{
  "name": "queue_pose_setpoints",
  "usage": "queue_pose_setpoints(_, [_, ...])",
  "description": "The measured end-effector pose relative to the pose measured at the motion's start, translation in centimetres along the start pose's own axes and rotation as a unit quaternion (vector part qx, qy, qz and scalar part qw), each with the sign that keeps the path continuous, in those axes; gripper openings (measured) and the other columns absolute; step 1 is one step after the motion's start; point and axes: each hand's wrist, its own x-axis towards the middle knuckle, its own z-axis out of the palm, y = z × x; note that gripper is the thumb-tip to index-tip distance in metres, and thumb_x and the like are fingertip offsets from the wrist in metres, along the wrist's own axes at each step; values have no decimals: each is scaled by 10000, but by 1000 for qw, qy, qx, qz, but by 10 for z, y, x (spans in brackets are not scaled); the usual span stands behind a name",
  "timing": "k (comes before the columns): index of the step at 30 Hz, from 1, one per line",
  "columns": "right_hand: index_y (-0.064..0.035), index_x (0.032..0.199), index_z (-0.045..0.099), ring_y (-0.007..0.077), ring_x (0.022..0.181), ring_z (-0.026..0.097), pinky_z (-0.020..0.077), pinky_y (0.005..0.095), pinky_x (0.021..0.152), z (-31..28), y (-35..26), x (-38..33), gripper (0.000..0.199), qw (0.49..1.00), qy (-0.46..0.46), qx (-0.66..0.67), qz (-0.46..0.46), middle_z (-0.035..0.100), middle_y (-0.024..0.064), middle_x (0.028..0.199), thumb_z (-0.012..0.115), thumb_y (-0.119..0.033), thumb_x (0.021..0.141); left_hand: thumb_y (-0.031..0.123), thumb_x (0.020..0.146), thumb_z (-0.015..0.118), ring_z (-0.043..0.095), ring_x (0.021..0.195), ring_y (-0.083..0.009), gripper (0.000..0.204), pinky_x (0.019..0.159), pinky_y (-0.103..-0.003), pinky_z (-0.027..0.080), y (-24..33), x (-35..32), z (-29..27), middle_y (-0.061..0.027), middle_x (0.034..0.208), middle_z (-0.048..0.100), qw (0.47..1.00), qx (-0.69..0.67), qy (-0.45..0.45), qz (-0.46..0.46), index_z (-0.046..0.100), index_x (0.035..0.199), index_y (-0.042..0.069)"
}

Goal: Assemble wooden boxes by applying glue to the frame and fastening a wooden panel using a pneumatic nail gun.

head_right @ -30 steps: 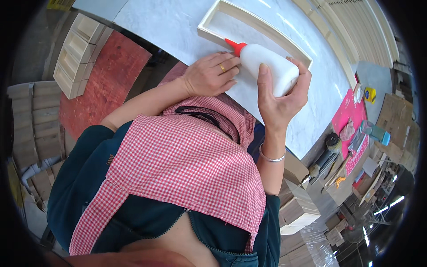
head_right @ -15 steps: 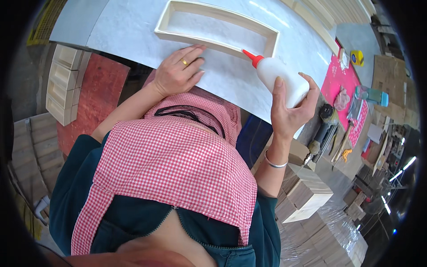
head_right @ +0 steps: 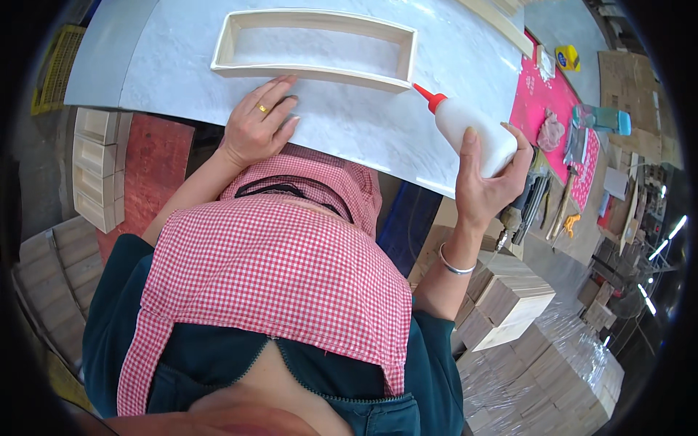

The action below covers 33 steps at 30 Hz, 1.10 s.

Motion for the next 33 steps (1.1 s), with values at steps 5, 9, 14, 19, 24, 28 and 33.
queue_pose_setpoints(5, [-3,1166,546,234,895,603,520,339,797,12,36,20,412,990,86,86,77,607,151,1051,760,-181,862,126,815,703,618,1175,-314,257,966,-383,521,2,4,-5,-160,1330,613,1000,-4,-24,-16,660,1039,8])
queue_pose_setpoints(9, [-7,1062,508,244,878,583,511,349,785,17,103,80,428,966,218,76,116,567,133,1002,783,-208,803,116,804,711,615,1169,-340,301,975,-397,518,4,-2,-7,-175,1336,603,999,-5,-35,-2,667,1079,3])
queue_pose_setpoints(14, [-13,894,519,281,767,551,506,391,763,11,208,164,430,946,223,-193,131,544,140,874,801,-295,736,118,801,718,615,1139,-359,341,953,-408,523,4,-6,-3,-185,1334,589,998,-15,-68,6,681,1120,5])
queue_pose_setpoints(19, [22,896,736,393,738,689,542,461,642,16,258,185,447,950,103,-214,202,721,212,820,699,-420,837,109,815,710,605,1134,-365,353,954,-414,511,-1,-15,1,-203,1359,560,994,-42,-104,13,678,1150,4])
queue_pose_setpoints(24, [-34,1084,653,417,885,675,523,520,767,-33,212,184,449,904,-76,-358,223,705,237,1009,620,-430,875,89,854,676,562,1209,-381,350,1001,-420,485,-5,-15,-2,-229,1374,533,991,-64,-115,-28,666,1187,-16])
queue_pose_setpoints(28, [-11,1097,671,431,856,650,510,535,811,-157,214,111,478,866,-114,-427,236,687,260,985,618,-424,862,82,866,660,546,1238,-382,350,1026,-425,478,-14,-17,6,-234,1389,517,991,-73,-109,6,660,1203,-12])
queue_pose_setpoints(33, [22,1180,677,382,1073,674,527,466,889,-297,155,-34,803,685,43,-472,554,692,199,1206,462,-700,904,85,878,653,549,1235,-381,337,1042,-429,473,-17,-18,4,-237,1398,506,991,-74,-113,13,658,1204,-4])
